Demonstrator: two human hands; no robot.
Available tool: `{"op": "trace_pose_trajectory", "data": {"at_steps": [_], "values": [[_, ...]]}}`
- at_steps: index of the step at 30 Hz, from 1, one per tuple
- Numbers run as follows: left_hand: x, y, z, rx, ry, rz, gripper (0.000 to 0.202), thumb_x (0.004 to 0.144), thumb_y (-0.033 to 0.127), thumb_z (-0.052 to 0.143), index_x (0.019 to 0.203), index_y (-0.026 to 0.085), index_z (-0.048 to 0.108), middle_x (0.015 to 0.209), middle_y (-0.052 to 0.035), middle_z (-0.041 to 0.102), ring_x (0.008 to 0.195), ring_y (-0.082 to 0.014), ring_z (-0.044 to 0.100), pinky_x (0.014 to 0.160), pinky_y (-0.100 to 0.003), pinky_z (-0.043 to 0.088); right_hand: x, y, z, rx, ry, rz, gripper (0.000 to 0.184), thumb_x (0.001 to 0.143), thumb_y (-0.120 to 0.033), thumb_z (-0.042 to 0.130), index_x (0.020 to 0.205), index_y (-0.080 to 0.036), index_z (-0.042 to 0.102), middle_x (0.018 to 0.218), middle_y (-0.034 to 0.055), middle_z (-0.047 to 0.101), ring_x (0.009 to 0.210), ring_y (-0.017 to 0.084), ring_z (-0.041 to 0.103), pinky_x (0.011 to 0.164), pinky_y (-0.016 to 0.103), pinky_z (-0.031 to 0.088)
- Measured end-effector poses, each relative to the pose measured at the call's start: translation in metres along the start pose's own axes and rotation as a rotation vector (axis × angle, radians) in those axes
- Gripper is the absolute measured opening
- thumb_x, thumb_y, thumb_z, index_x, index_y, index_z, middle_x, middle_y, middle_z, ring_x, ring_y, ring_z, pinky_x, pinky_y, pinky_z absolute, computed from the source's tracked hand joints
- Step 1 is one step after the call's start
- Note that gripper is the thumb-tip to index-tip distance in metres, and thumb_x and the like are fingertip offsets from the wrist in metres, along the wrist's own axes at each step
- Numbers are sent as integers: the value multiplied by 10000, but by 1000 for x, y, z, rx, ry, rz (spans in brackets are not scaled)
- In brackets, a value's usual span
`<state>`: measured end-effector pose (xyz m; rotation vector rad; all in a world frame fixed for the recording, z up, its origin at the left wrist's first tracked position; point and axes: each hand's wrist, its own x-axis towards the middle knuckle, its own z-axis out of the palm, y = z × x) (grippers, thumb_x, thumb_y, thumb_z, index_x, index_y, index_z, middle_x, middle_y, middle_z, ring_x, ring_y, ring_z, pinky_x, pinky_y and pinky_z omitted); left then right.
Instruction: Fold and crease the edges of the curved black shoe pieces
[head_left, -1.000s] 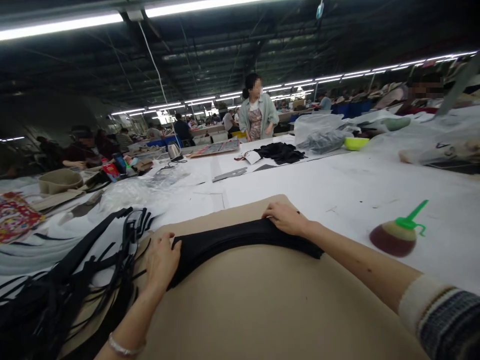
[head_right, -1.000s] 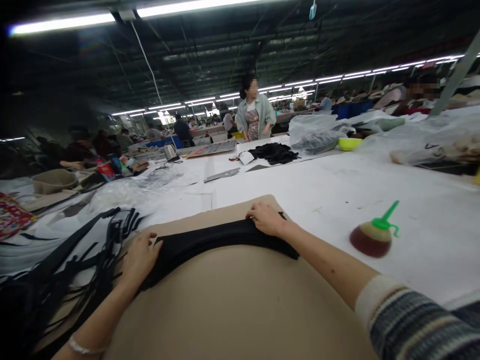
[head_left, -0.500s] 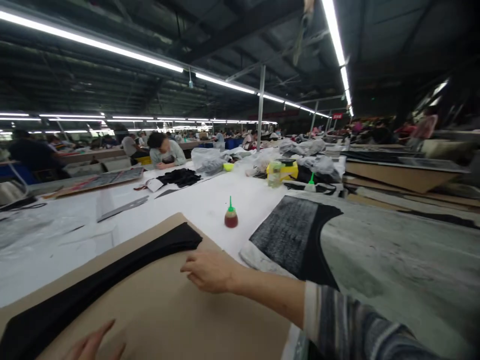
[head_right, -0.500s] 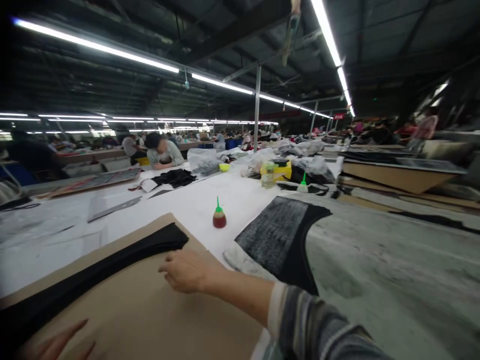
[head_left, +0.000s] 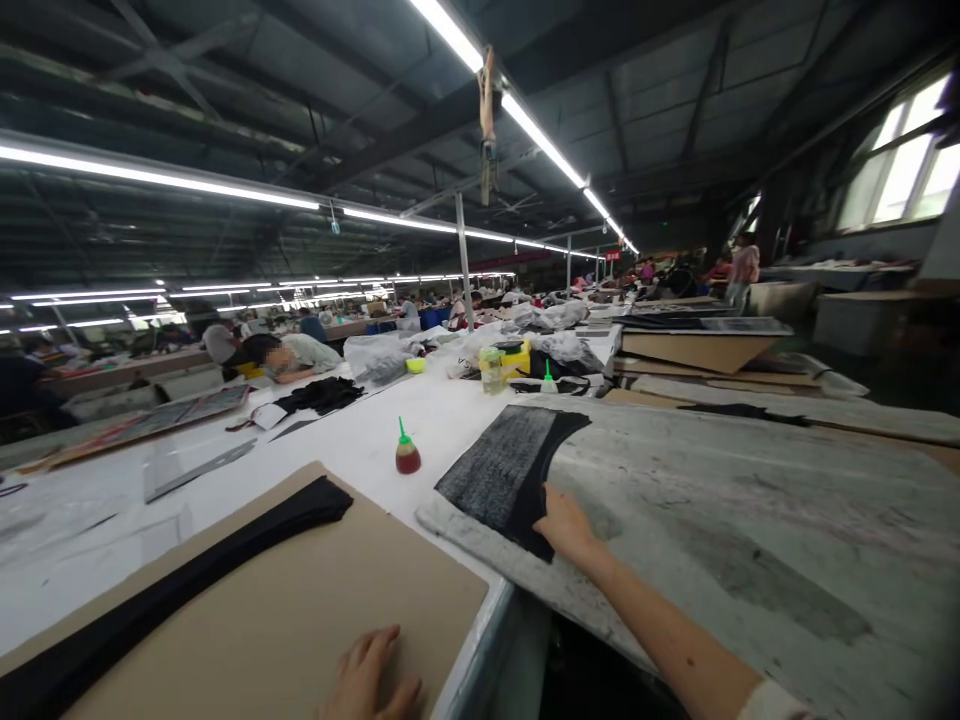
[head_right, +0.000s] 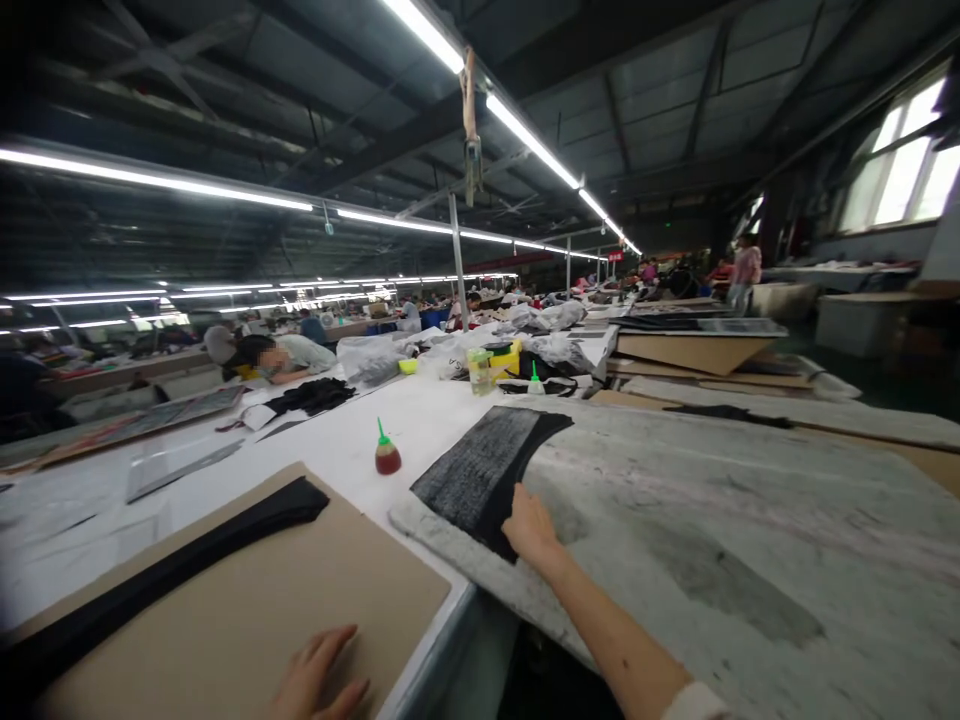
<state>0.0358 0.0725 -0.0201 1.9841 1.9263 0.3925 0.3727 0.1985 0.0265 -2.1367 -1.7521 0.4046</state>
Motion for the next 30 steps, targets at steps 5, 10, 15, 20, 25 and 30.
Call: {"op": "trace_pose_trajectory", "data": {"at_steps": [5, 10, 15, 20, 25, 30], "values": [[-6, 32, -5, 83, -70, -47, 532, 812, 296, 490, 1327, 169, 517, 1368, -112, 513, 1266, -247, 464, 1056, -366, 373, 15, 3, 0, 198, -40, 5, 385, 926, -339, 589, 1258, -157, 519, 1184, 93, 564, 1026, 220, 578, 883, 432, 500], [1, 82, -8, 26, -19, 148, 412, 848, 190, 445, 1235, 210, 584, 1326, -75, 544, 1244, -209, 468, 1062, -333, 353, 31, 10, -9, 448, -226, -14, 266, 930, -328, 583, 1117, -139, 589, 1059, 66, 612, 891, 170, 609, 771, 349, 536], [27, 149, 5, -55, -16, 499, 439, 854, 117, 455, 1250, 276, 557, 1327, 17, 556, 1185, -174, 482, 1053, -294, 365, 40, 7, -26, 725, -442, -32, 223, 887, -262, 483, 1033, -150, 610, 899, 59, 653, 727, 141, 626, 603, 253, 532], [63, 185, 31, 77, 6, 580, 458, 908, 165, 445, 1354, 262, 469, 1419, -13, 489, 1202, -246, 464, 1032, -421, 380, 46, 7, -40, 891, -605, -141, 348, 746, -235, 512, 1068, -165, 624, 946, 70, 685, 874, 201, 668, 670, 287, 564], [83, 192, 50, 120, 11, 443, 378, 936, 238, 454, 1303, 181, 522, 1339, -89, 538, 1231, -297, 438, 1015, -464, 384, 70, 0, -45, 916, -572, -195, 305, 653, -241, 681, 942, -147, 648, 828, 53, 700, 734, 166, 669, 581, 213, 527], [87, 194, 49, 79, 22, 406, 379, 950, 251, 435, 1315, 187, 516, 1292, -84, 556, 1150, -273, 474, 984, -435, 385, 120, -2, -68, 940, -307, -153, 340, 708, -426, 749, 677, -151, 552, 565, -3, 597, 439, 76, 519, 391, 150, 376]]}}
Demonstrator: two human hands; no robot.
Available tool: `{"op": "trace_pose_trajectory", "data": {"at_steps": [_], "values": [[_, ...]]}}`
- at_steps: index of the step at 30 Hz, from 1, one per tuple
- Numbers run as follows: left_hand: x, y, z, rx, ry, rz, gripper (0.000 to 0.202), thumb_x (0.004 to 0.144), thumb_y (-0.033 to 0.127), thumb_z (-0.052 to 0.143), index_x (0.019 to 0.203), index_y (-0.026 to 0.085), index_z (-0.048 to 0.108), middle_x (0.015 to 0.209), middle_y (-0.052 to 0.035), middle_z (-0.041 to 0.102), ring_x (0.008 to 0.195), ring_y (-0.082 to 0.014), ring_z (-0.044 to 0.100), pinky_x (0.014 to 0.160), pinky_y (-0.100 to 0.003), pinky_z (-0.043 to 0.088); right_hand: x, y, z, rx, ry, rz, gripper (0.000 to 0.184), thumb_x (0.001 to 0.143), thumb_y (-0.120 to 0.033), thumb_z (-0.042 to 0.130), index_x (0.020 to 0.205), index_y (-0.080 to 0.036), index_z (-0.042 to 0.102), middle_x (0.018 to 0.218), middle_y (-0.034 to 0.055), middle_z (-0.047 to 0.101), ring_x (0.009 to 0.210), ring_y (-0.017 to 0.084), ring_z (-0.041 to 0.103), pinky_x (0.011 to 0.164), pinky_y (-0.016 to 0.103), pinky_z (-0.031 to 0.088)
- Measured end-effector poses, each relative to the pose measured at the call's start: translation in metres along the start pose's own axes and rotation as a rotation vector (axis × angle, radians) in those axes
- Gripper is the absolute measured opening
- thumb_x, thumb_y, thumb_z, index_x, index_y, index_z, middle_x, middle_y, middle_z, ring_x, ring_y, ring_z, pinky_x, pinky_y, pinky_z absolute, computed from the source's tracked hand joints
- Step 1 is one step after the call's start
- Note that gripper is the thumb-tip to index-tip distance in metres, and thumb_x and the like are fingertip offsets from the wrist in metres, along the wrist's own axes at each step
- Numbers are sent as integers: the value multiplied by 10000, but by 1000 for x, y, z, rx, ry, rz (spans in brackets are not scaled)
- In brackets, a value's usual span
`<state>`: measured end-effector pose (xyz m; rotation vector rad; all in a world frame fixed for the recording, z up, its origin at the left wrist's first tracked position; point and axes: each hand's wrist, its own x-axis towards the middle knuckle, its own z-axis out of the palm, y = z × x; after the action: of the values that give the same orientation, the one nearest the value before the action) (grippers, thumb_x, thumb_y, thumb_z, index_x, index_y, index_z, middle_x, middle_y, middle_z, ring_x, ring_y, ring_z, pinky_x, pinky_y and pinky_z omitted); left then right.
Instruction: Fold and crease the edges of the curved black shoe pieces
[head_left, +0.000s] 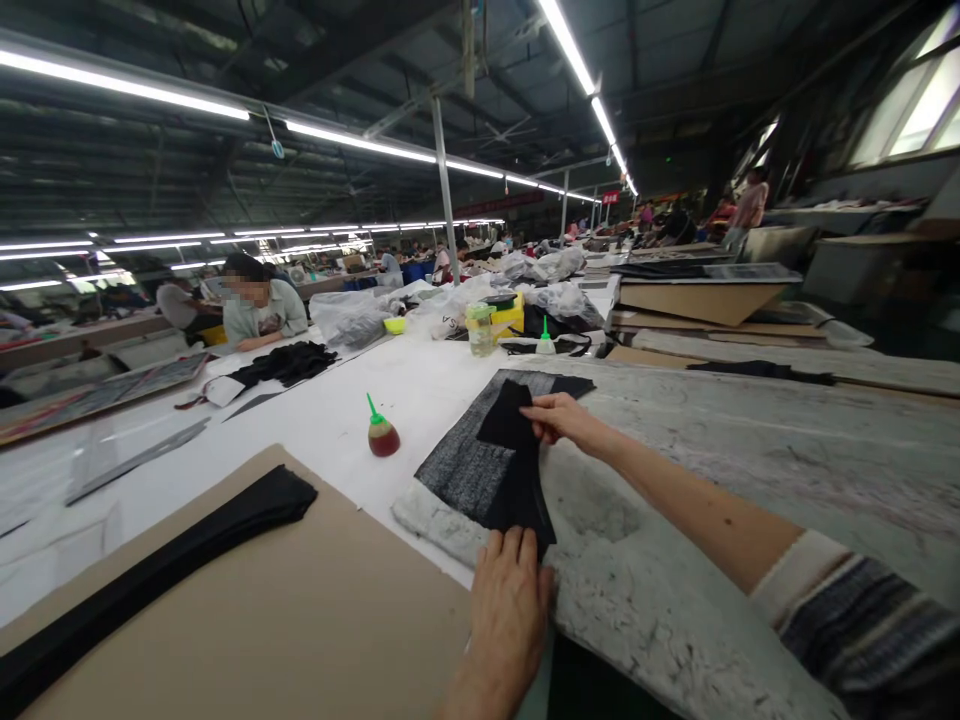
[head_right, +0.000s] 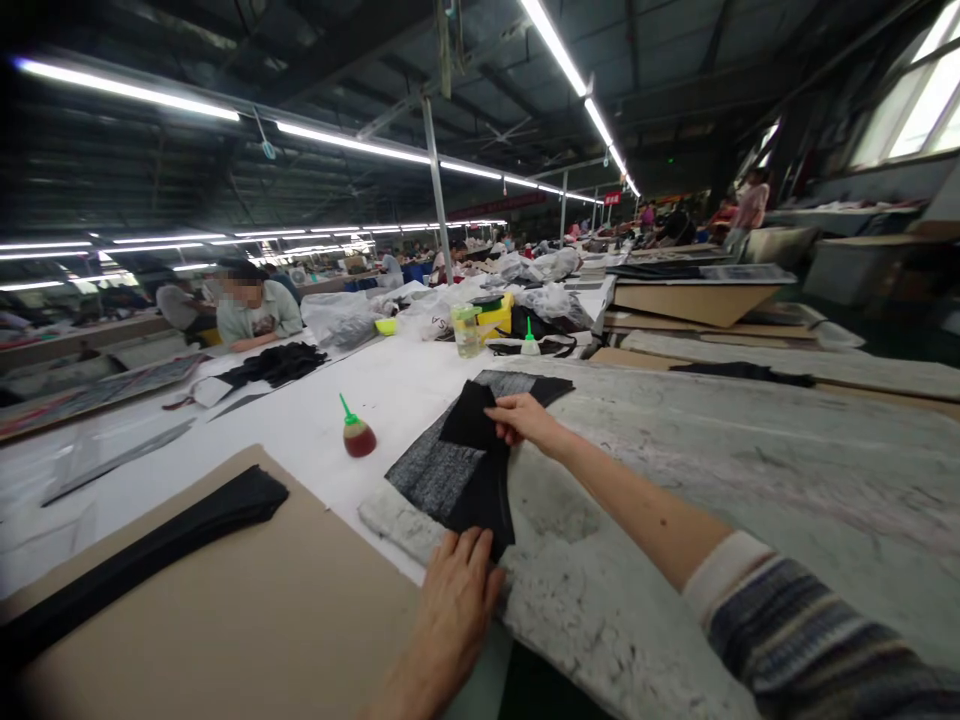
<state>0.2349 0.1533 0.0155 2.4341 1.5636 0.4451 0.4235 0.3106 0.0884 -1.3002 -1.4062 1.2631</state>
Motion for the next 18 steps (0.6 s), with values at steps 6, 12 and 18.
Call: {"op": "trace_pose_trajectory", "data": {"at_steps": [6, 12, 18], "values": [[20, -2, -9, -32, 49, -57, 322, 932, 234, 453, 1213, 199, 606, 1216, -74, 585, 1089, -265, 485, 957, -407, 384, 35, -31, -59, -18, 368, -69, 291, 873, -368, 656, 740, -131, 552, 568, -64, 500, 419, 39, 419, 390, 150, 343], [42, -13, -7, 53, 83, -62, 370, 920, 214, 459, 1270, 249, 574, 1241, -67, 582, 1127, -295, 470, 945, -452, 381, 33, -56, -132, -21, 670, -47, 249, 946, -337, 570, 1078, -126, 586, 954, 38, 610, 749, 121, 599, 642, 268, 537], [50, -12, -6, 64, 80, -48, 330, 886, 176, 482, 1180, 250, 612, 1287, -65, 563, 1170, -295, 461, 959, -454, 373, 9, -87, -208, -59, 948, -60, 332, 1000, -348, 456, 1202, -103, 554, 1138, 112, 575, 979, 180, 602, 831, 369, 522]]}}
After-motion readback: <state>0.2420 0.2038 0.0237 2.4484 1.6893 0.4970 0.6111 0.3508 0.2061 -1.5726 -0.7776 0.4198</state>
